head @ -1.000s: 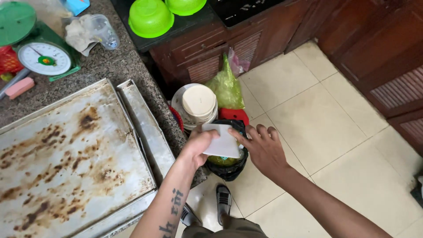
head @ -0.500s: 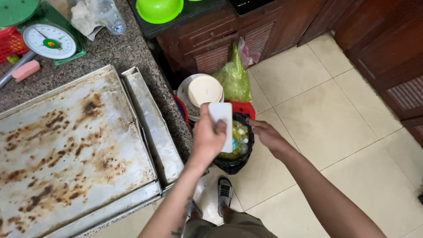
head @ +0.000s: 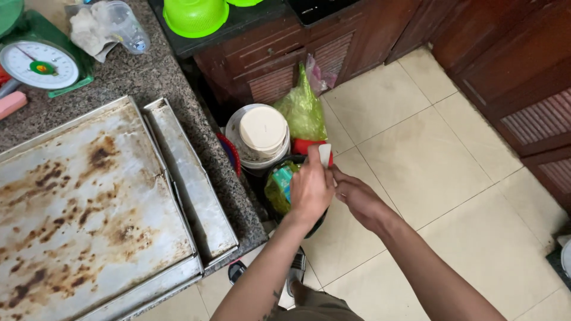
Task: Scraping burnt residue off a metal baking tray using a plastic scraper
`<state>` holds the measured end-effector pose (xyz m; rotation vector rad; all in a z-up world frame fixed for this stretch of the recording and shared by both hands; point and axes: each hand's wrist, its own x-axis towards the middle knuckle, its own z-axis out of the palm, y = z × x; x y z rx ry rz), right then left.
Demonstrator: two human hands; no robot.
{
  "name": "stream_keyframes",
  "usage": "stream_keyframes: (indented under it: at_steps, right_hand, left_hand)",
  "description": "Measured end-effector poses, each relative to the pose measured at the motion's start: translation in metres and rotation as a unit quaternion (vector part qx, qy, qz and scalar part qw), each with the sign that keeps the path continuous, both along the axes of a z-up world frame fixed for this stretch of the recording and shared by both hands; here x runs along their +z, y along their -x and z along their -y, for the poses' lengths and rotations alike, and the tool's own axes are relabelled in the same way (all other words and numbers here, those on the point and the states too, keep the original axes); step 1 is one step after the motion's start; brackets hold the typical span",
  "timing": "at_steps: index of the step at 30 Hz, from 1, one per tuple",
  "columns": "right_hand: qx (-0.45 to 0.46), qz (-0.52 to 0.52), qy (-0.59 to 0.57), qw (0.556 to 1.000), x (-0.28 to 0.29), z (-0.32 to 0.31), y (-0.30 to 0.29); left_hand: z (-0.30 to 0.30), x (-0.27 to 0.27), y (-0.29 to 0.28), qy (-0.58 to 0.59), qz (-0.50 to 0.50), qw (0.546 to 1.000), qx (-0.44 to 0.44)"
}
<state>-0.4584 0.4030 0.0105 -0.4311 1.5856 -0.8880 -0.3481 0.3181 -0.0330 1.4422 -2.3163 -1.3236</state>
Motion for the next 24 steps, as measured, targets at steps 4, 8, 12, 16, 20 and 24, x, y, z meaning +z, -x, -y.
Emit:
stream_keyframes:
  at_steps: [4, 8, 12, 16, 20, 24]
  right_hand:
    - [-0.030, 0.028, 0.020, 0.999, 0.003, -0.015, 0.014]
    - [-0.010, -0.012, 0.012, 1.000, 0.004, -0.015, 0.019]
    - [0.102, -0.090, -0.020, 0.991, 0.007, 0.001, 0.011]
    - [0.103, -0.122, 0.000, 0.987, -0.012, -0.011, 0.025]
    - [-0.011, -0.091, 0.027, 0.995, -0.008, -0.006, 0.044]
    - [-0.065, -0.027, 0.105, 0.992, 0.009, 0.004, 0.037]
  left_hand:
    - [0.017, 0.004, 0.002, 0.022, -0.002, 1.000, -0.006]
    - [0.012, 0.014, -0.003, 0.024, -0.020, 0.999, -0.022]
    - [-0.008, 0.029, 0.006, 0.063, 0.013, 0.994, -0.093]
    - [0.025, 0.011, -0.003, 0.018, 0.004, 0.999, -0.047]
    - [0.039, -0.013, -0.016, -0.098, -0.091, 0.988, 0.073]
    - [0.028, 0.037, -0.031, -0.246, -0.241, 0.917, 0.200]
